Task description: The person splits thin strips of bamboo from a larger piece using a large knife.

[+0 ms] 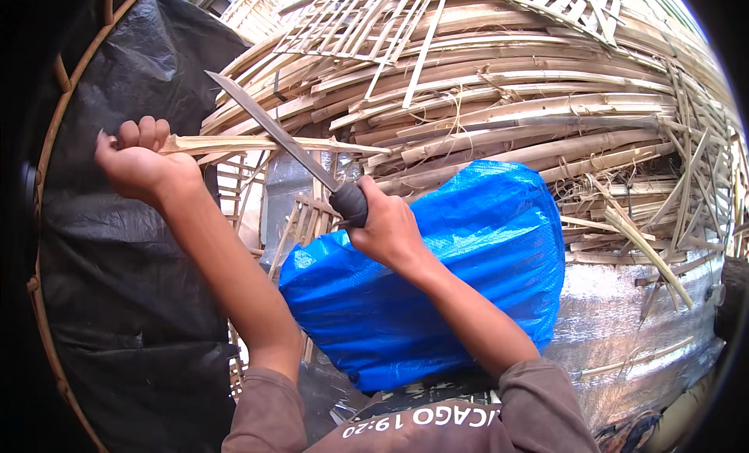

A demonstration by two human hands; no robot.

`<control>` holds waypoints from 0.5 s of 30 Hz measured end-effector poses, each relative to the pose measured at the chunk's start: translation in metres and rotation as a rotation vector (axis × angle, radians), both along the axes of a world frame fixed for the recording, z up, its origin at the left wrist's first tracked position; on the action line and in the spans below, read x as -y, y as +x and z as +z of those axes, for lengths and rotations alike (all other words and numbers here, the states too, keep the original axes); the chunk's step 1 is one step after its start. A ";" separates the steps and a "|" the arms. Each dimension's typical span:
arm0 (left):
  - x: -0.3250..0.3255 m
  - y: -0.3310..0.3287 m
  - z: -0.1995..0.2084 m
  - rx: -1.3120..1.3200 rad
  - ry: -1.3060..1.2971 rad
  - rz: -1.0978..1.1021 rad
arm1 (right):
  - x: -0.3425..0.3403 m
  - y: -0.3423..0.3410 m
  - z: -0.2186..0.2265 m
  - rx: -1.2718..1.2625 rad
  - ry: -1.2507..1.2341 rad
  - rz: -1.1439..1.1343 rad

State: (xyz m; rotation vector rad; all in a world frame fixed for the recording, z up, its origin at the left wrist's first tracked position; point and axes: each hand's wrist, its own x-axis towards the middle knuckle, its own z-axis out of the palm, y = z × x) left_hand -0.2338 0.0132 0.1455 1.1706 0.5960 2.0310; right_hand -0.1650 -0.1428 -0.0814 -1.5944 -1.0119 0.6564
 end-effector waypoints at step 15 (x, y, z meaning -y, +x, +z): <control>-0.006 -0.011 0.008 -0.040 0.035 0.031 | -0.010 0.000 0.010 -0.005 -0.073 0.003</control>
